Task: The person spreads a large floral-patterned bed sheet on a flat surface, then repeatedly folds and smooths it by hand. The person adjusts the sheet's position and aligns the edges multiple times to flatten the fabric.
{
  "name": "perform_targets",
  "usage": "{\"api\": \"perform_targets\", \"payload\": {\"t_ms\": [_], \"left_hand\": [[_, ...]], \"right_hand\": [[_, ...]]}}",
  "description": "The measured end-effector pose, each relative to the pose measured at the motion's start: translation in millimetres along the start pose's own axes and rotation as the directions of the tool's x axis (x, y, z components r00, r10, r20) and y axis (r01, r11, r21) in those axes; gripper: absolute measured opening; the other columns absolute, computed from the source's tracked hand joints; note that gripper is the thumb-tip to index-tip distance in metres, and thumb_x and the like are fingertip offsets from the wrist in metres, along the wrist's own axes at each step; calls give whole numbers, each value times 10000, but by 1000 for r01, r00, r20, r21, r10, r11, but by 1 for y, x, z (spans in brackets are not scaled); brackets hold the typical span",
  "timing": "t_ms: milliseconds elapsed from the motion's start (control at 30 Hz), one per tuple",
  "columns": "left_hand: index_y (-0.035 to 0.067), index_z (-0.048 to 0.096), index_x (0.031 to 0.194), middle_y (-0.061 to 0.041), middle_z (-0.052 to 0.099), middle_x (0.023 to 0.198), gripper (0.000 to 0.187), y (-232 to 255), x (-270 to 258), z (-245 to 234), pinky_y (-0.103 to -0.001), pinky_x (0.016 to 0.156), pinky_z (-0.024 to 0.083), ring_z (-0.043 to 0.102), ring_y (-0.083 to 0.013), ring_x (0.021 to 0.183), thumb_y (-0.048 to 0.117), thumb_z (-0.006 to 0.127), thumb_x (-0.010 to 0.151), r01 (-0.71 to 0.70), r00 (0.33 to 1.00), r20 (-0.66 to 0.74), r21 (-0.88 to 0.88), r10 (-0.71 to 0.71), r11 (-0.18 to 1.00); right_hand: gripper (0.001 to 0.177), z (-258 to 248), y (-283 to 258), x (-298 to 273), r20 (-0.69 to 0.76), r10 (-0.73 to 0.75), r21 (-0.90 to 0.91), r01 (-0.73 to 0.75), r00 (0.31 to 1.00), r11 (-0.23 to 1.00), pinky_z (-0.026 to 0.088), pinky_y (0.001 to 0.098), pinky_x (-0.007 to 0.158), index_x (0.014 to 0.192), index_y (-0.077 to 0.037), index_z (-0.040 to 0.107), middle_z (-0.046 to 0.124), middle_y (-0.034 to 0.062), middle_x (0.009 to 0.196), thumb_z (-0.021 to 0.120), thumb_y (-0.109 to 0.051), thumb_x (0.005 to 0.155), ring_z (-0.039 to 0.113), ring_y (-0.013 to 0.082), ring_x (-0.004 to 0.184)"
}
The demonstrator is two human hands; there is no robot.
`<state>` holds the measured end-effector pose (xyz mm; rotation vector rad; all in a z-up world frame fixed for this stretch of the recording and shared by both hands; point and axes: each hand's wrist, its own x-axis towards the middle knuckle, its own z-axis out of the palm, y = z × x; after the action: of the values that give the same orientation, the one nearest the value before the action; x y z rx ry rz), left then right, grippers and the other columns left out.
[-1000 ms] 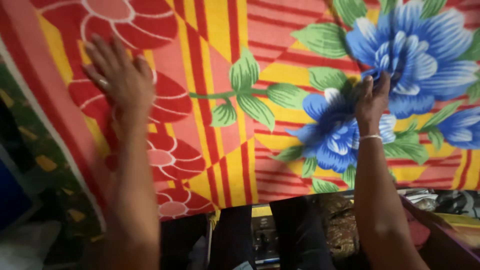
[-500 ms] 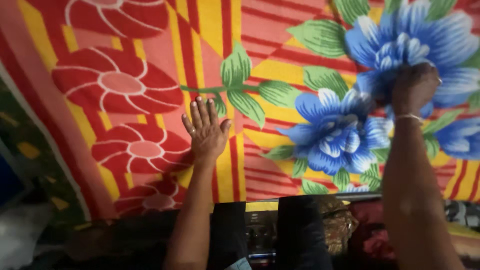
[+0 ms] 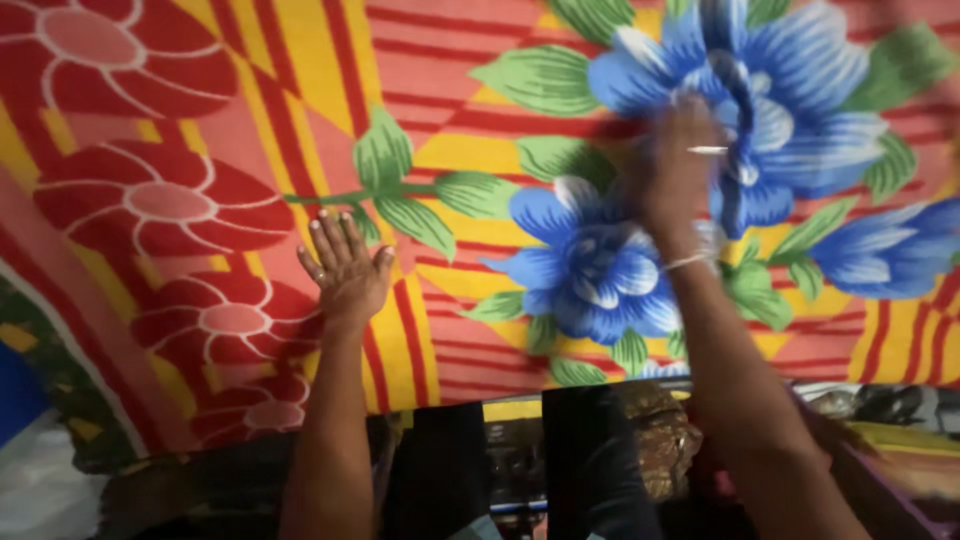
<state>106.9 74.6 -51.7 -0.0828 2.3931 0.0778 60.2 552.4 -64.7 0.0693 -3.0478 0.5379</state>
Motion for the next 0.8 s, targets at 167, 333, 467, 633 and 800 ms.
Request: {"api": "perform_targets", "payload": {"t_ms": [167,333,467,633,800], "left_hand": [[5,-19,1629,-232,-151,1691,936,6,-1,-8,-628,1200,-124,-180,-383,1561,625,320,1015,14,999,46,-48,-12,999],[9,-31,1621,-233,-173,1685,931,6,0,-9,-625,1197,-127,-195,-375,1551,621,315,1012,42,997,72,-40,-39,998],[21,17,1641,-232,-106,1712,919,11,-8,-10,-633,1221,-90,-126,-383,1584,615,335,1015,42,999,-32,-23,-43,999],[-2,151,1661,-297,39,1709,869,38,-38,17,-647,1249,-9,22,-448,1590,602,339,1066,13,970,-244,26,-6,1000],[102,239,1632,-198,102,1722,816,107,-93,93,-655,1251,35,91,-375,1591,660,325,1043,-205,968,-115,145,222,968]], "right_hand": [[788,8,-36,10,246,91,-97,-69,965,993,50,623,1274,1657,-46,372,251,242,1731,637,-514,1081,172,411,1615],[837,-52,62,5,283,390,-187,-348,876,919,-9,642,1248,1686,-96,291,175,219,1742,463,-638,1073,86,413,1600],[891,-87,111,-23,131,562,-203,-533,816,821,-7,630,1259,1655,28,261,146,274,1726,406,-648,1093,75,422,1605],[767,-61,52,-93,-28,413,-89,-414,910,906,5,610,1328,1656,48,278,204,258,1749,480,-477,1135,111,451,1650],[761,27,-109,-161,307,137,98,-174,942,980,107,607,1274,1545,-6,429,351,266,1628,620,-480,981,229,443,1560]]}}
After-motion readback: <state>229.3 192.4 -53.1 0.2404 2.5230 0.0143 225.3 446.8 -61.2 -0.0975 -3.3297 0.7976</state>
